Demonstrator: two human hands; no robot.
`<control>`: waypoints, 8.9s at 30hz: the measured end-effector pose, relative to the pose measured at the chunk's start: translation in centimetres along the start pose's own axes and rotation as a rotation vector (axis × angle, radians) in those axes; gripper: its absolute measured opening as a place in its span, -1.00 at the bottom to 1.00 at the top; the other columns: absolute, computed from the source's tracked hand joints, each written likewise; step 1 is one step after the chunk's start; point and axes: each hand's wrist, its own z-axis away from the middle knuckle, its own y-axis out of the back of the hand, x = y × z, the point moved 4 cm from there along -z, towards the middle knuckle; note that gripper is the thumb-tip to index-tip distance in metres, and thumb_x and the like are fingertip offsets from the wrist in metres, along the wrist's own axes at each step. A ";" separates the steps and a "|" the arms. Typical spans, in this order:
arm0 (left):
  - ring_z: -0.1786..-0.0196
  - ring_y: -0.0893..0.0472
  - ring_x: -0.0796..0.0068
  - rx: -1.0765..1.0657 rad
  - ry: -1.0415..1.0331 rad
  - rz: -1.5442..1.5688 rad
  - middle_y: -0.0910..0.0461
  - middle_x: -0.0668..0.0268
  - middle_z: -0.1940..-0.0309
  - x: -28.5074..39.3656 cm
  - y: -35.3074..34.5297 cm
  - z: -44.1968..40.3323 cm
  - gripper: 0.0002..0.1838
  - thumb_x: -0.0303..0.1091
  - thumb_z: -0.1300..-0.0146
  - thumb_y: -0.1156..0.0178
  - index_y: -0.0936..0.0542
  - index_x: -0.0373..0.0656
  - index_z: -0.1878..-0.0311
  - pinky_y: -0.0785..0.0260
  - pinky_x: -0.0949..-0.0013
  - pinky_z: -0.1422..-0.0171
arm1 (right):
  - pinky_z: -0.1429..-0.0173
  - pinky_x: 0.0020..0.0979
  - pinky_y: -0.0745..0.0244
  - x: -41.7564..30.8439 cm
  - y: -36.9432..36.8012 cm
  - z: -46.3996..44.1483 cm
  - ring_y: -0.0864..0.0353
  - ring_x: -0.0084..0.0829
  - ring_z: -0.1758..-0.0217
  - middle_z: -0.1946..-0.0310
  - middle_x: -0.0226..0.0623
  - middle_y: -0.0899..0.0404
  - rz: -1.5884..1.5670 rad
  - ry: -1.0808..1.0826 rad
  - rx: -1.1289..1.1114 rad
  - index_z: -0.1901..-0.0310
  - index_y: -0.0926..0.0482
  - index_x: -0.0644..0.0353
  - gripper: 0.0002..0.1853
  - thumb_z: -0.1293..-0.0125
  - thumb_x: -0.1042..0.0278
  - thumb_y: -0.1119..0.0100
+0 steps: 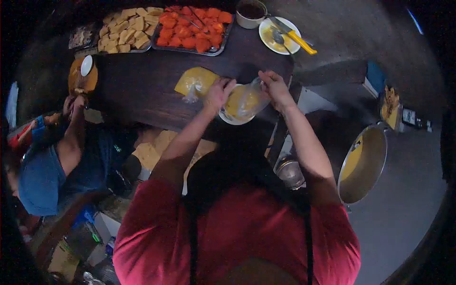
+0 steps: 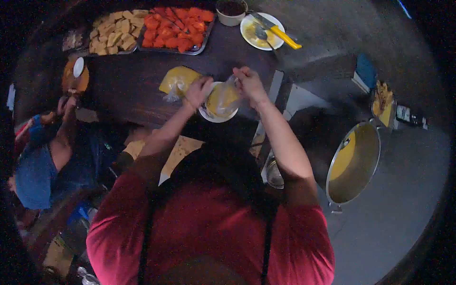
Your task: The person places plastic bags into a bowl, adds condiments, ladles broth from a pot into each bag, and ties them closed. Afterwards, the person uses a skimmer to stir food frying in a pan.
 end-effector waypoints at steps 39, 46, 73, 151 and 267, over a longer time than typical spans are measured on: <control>-0.19 -0.18 0.11 0.271 -0.097 0.335 -0.23 0.12 -0.10 -1.7 -14.2 4.4 -0.34 -0.35 0.15 -0.23 -0.25 -0.20 -0.10 0.03 0.15 -0.26 | -0.34 -0.17 0.26 4.6 -6.2 1.2 -0.09 -0.32 -0.28 0.00 -0.37 -0.39 1.049 0.792 -0.569 0.23 -0.54 0.03 -0.77 -0.20 0.29 0.14; -0.01 -0.36 0.23 0.348 -0.206 -0.234 -0.38 0.17 0.06 4.1 -5.7 4.9 -0.60 -0.21 -0.17 0.05 -0.30 -0.13 -0.06 -0.17 0.27 -0.10 | -0.32 -0.16 0.20 3.5 -5.8 2.3 -0.11 -0.33 -0.25 -0.01 -0.40 -0.38 1.115 0.939 -0.423 0.14 -0.50 0.02 -0.75 -0.14 0.28 0.04; 0.14 -0.45 0.46 0.125 -0.276 -0.118 -0.52 0.27 0.36 7.2 0.9 6.4 -0.87 -0.34 -0.01 -0.07 -0.53 -0.14 0.39 -0.24 0.38 0.04 | 0.38 -0.32 -0.41 3.5 -6.2 -4.8 -0.57 -0.25 0.49 0.51 -0.07 -0.55 1.002 0.509 -0.270 0.46 -0.53 0.39 -0.58 0.03 0.07 -0.17; 0.00 -0.42 0.30 0.152 0.430 1.670 -0.52 0.10 0.19 6.7 1.9 10.1 -0.58 -0.22 -0.20 0.25 -0.47 -0.38 0.18 -0.09 0.32 -0.20 | -0.30 -0.09 0.13 6.2 -5.7 3.0 -0.14 -0.20 -0.20 -0.15 -0.22 -0.18 1.264 1.206 -0.162 -0.02 -0.36 0.14 -0.58 -0.08 0.26 -0.05; 0.45 -0.50 0.69 -0.138 0.284 0.952 -0.57 0.36 0.48 16.4 7.5 10.5 -0.82 -0.34 -0.11 -0.14 -0.56 -0.28 0.36 -0.33 0.61 0.32 | 0.58 -0.63 -0.21 -8.3 -5.4 8.6 -0.30 -0.74 0.64 0.66 -0.55 -0.37 0.882 0.452 -0.844 0.40 -0.45 0.23 -0.84 -0.13 0.31 -0.11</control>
